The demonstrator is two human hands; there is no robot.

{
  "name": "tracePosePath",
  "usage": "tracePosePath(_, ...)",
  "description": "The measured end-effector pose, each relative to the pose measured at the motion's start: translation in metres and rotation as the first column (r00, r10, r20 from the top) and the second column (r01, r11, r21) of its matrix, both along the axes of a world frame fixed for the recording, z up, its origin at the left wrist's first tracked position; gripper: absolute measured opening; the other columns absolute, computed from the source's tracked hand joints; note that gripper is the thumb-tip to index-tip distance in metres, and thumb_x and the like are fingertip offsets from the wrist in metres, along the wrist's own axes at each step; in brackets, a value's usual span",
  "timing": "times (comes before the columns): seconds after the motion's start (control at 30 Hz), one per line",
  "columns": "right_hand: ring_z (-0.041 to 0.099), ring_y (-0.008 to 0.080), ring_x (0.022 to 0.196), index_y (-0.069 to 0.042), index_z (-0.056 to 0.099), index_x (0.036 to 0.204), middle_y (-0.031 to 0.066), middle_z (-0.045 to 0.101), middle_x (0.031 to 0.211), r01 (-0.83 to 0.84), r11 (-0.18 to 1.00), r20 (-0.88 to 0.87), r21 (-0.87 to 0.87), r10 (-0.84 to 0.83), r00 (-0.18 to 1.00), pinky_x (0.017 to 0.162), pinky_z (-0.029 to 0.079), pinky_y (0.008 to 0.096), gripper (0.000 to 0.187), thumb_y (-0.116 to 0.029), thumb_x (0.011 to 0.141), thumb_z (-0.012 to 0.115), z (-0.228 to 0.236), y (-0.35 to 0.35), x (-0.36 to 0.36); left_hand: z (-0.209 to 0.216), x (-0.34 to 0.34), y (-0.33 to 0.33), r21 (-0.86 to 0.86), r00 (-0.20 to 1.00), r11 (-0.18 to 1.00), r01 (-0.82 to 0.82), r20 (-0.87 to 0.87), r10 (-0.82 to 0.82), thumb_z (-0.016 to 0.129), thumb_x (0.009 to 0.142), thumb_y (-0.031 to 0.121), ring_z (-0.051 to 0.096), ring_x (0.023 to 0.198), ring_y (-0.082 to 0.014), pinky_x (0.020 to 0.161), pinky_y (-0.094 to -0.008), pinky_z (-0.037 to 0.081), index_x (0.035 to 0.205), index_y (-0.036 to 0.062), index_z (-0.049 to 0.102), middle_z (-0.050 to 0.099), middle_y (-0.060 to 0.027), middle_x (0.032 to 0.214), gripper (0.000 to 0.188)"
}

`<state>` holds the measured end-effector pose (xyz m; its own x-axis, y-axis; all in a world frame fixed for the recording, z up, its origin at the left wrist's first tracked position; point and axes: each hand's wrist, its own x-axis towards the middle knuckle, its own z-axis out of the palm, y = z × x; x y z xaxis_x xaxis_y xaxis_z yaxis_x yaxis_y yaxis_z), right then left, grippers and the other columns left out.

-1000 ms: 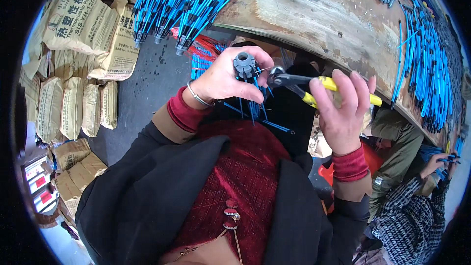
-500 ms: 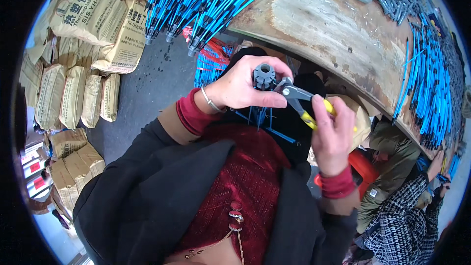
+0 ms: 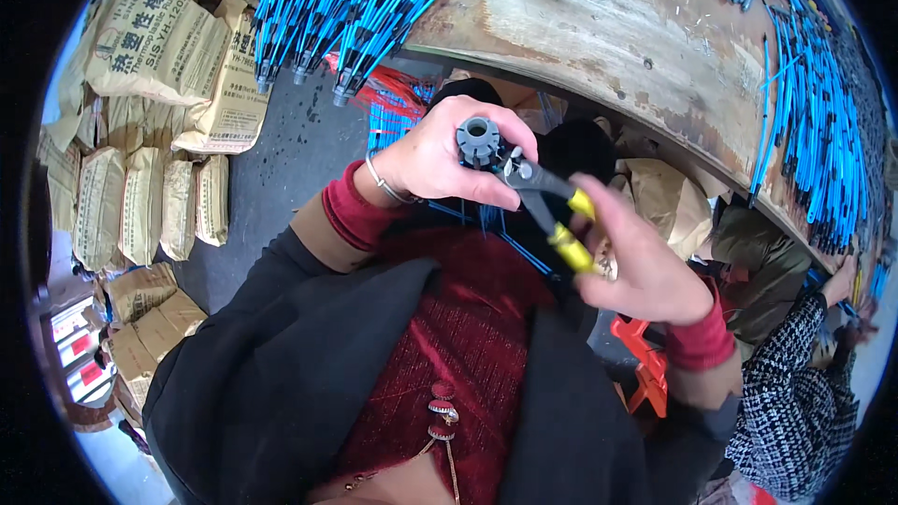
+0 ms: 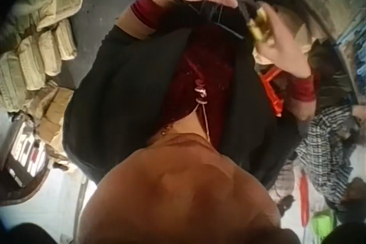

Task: The person assembles blue plastic industrial components and connectors at a production workbench using pliers.

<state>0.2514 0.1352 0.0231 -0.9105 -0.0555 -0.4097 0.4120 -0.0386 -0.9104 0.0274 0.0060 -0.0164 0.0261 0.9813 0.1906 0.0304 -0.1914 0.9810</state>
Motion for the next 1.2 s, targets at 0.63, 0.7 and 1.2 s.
tracePosePath(0.63,0.064,0.0231,0.073,0.001,0.037,0.127,0.0166,0.061,0.09,-0.118,0.985,0.142,0.126,0.1,0.985,0.063,0.052,0.0306,0.067,-0.002,0.07,0.074,0.023,0.014,0.01,0.0,0.005,0.001,-0.023,0.997,0.999,-0.043,-0.06,0.042,0.084,0.06,0.017,0.061,0.072,-0.0158,0.065,-0.0271,0.047,0.094,0.0,0.063,0.064,-0.0069,0.081,0.044)
tracePosePath(0.7,0.065,0.025,0.072,0.001,0.036,0.127,0.0181,0.062,0.088,-0.047,0.999,0.21,0.001,0.046,0.977,0.063,0.052,0.0309,0.07,-0.003,0.069,0.075,0.015,0.015,0.018,0.003,0.002,0.004,0.023,0.997,0.998,0.059,-0.044,-0.058,0.084,0.061,0.015,0.061,0.072,-0.0157,0.065,-0.027,0.047,0.094,0.0003,0.063,0.064,-0.0068,0.081,0.042)
tracePosePath(1.2,0.053,0.0297,0.104,0.001,0.022,0.139,0.021,0.05,0.111,-0.048,0.768,-0.104,0.639,0.148,0.983,0.086,0.043,0.0325,0.087,0.001,0.066,0.069,0.008,-0.001,0.012,0.002,0.012,0.0,-0.032,0.995,0.995,-0.091,-0.049,0.09,0.081,0.064,0.009,0.057,0.07,-0.0108,0.064,-0.0251,0.046,0.088,0.0026,0.061,0.062,-0.0039,0.079,0.032)
